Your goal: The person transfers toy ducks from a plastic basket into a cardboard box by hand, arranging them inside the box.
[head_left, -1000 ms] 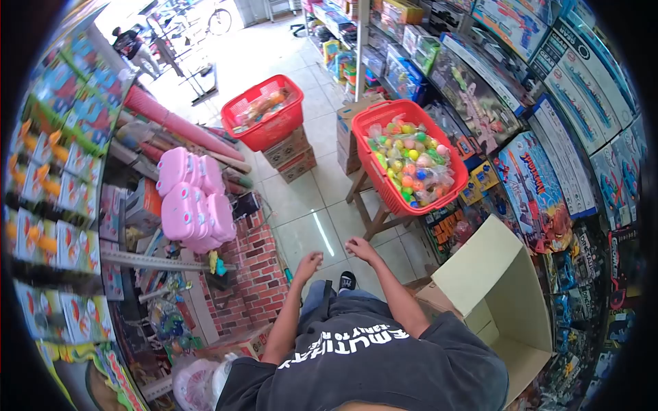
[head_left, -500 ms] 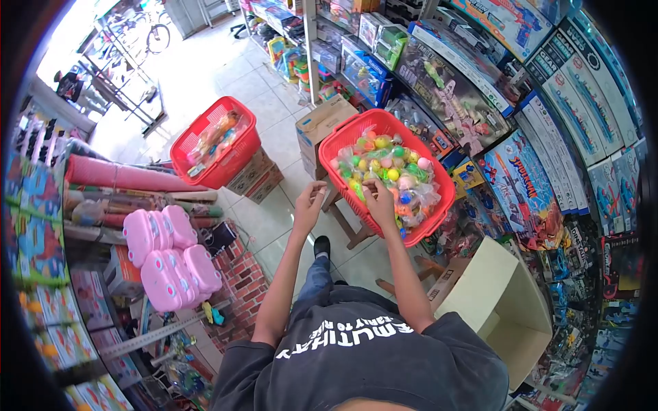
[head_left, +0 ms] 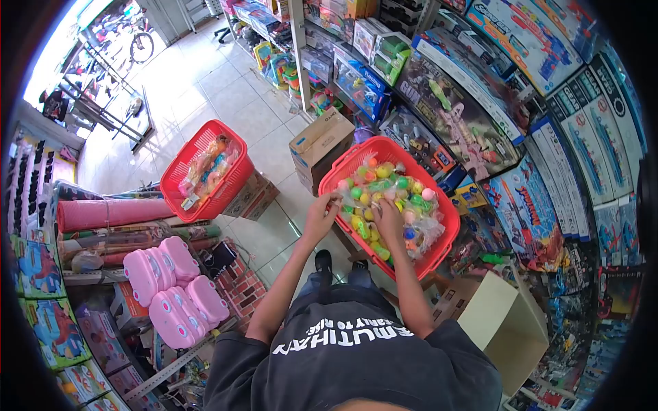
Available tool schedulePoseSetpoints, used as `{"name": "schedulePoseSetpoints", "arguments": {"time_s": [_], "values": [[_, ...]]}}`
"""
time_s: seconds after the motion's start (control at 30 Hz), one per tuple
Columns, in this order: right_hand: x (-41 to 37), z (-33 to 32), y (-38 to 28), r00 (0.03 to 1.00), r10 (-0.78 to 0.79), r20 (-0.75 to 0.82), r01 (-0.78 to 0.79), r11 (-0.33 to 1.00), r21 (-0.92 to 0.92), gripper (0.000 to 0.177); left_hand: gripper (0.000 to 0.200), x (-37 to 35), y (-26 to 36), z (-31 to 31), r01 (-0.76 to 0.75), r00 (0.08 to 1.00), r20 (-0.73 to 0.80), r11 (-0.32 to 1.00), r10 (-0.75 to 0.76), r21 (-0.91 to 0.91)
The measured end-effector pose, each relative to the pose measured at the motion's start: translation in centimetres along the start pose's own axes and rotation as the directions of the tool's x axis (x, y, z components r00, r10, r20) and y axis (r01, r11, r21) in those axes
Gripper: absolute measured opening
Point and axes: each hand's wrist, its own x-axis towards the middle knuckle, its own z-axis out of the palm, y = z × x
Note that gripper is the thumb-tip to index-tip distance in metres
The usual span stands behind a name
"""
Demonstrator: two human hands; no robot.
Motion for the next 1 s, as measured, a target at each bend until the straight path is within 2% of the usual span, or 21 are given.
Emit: {"name": "schedulePoseSetpoints", "arguments": {"time_s": [0.1, 0.13, 0.2, 0.23, 0.27, 0.3, 0.33, 0.4, 0.43, 0.5, 0.53, 0.6, 0.63, 0.67, 0.7, 0.73, 0.77, 0.8, 0.83, 0.87, 1.0], "values": [[1.2, -1.1, 0.1, 0.997, -0.081, 0.015, 0.079, 0.991, 0.108, 0.022, 0.017, 0.1, 0.7, 0.0, 0.040, 0.999, -0.010, 0.999, -0.040, 0.035], [1.7, -2.6, -1.0, 0.996, -0.067, 0.061, 0.054, 0.980, 0.192, 0.023, 0.017, 0.1, 0.4, 0.0, 0.042, 0.999, -0.023, 0.998, -0.041, 0.038], [2.6, -3.7, -1.7, 0.987, -0.156, 0.037, 0.141, 0.952, 0.272, 0.023, 0.030, 0.3, 0.8, 0.2, -0.138, 0.990, -0.001, 0.975, 0.140, 0.172], [3.0, -4.3, -2.0, 0.974, -0.228, 0.004, 0.213, 0.913, 0.349, 0.023, 0.030, 0.0, 1.6, 0.4, -0.133, 0.990, -0.017, 0.975, 0.138, 0.175], [3.4, -4.8, -2.4, 0.970, -0.245, 0.008, 0.226, 0.908, 0.353, 0.023, 0.038, -0.2, 2.5, 0.6, -0.201, 0.979, 0.016, 0.937, 0.205, 0.285], [3.8, -5.3, -3.0, 0.966, -0.251, 0.069, 0.187, 0.855, 0.484, 0.022, 0.046, -0.2, 3.8, 0.7, -0.266, 0.963, 0.057, 0.881, 0.265, 0.391], [4.0, -5.7, -3.6, 0.956, -0.263, 0.130, 0.134, 0.787, 0.602, 0.021, 0.046, -0.3, 4.5, 1.1, -0.260, 0.963, 0.043, 0.879, 0.266, 0.400], [4.4, -5.9, -4.7, 0.930, -0.311, 0.193, 0.102, 0.727, 0.679, 0.017, 0.057, -0.4, 5.4, 1.7, -0.205, 0.967, 0.173, 0.974, 0.187, 0.093], [4.5, -6.1, -5.3, 0.903, -0.348, 0.253, 0.050, 0.669, 0.742, 0.013, 0.057, -0.7, 5.7, 1.8, -0.204, 0.970, 0.157, 0.974, 0.187, 0.100], [4.5, -6.2, -5.8, 0.897, -0.326, 0.297, 0.018, 0.700, 0.714, 0.018, 0.059, -1.1, 6.2, 2.0, -0.098, 0.991, 0.090, 0.994, 0.102, -0.044], [4.6, -6.0, -5.7, 0.876, -0.349, 0.334, -0.032, 0.647, 0.762, 0.019, 0.059, -1.3, 5.9, 1.8, -0.102, 0.992, 0.072, 0.994, 0.105, -0.038], [4.8, -4.8, -4.6, 0.827, -0.380, 0.414, -0.151, 0.560, 0.815, 0.024, 0.057, -2.1, 4.4, 1.3, 0.013, 0.995, 0.103, 0.992, 0.000, -0.127], [4.8, -4.9, -4.8, 0.817, -0.397, 0.419, -0.148, 0.559, 0.816, 0.024, 0.057, -2.8, 3.6, 1.3, 0.013, 0.997, 0.082, 0.992, -0.002, -0.123], [4.7, -4.9, -4.9, 0.815, -0.287, 0.504, -0.336, 0.474, 0.814, 0.025, 0.054, -3.6, 2.9, 1.4, 0.157, 0.988, 0.040, 0.926, -0.152, -0.343], [4.4, -5.0, -4.8, 0.783, -0.180, 0.595, -0.509, 0.363, 0.780, 0.027, 0.051, -4.3, 2.5, 1.4, 0.269, 0.953, 0.035, 0.789, -0.301, -0.552], [4.5, -2.9, -2.5, 0.800, -0.180, 0.572, -0.392, 0.565, 0.726, 0.031, 0.051, -4.6, 2.7, 1.3, 0.264, 0.952, 0.020, 0.790, -0.305, -0.553], [4.3, -1.9, -1.4, 0.794, -0.191, 0.577, -0.390, 0.568, 0.725, 0.031, 0.047, -4.9, 2.9, 1.2, 0.223, 0.950, -0.036, 0.752, -0.311, -0.621], [3.9, -1.2, -0.5, 0.806, -0.275, 0.525, -0.078, 0.829, 0.554, 0.033, 0.042, -5.3, 3.1, 1.1, 0.175, 0.943, -0.090, 0.710, -0.319, -0.682], [3.5, -0.3, 0.7, 0.786, -0.371, 0.494, 0.257, 0.924, 0.284, 0.036, 0.042, -5.6, 3.3, 1.0, 0.169, 0.942, -0.101, 0.712, -0.320, -0.682], [2.9, 0.5, 1.9, 0.733, -0.360, 0.577, 0.407, 0.912, 0.053, 0.042, 0.041, -5.9, 3.4, 0.7, 0.165, 0.937, -0.109, 0.695, -0.332, -0.700], [2.1, 1.2, 2.0, 0.782, -0.360, 0.509, 0.378, 0.923, 0.072, 0.042, 0.042, -6.7, 3.5, -0.1, 0.176, 0.923, -0.085, 0.607, -0.375, -0.775]]}}
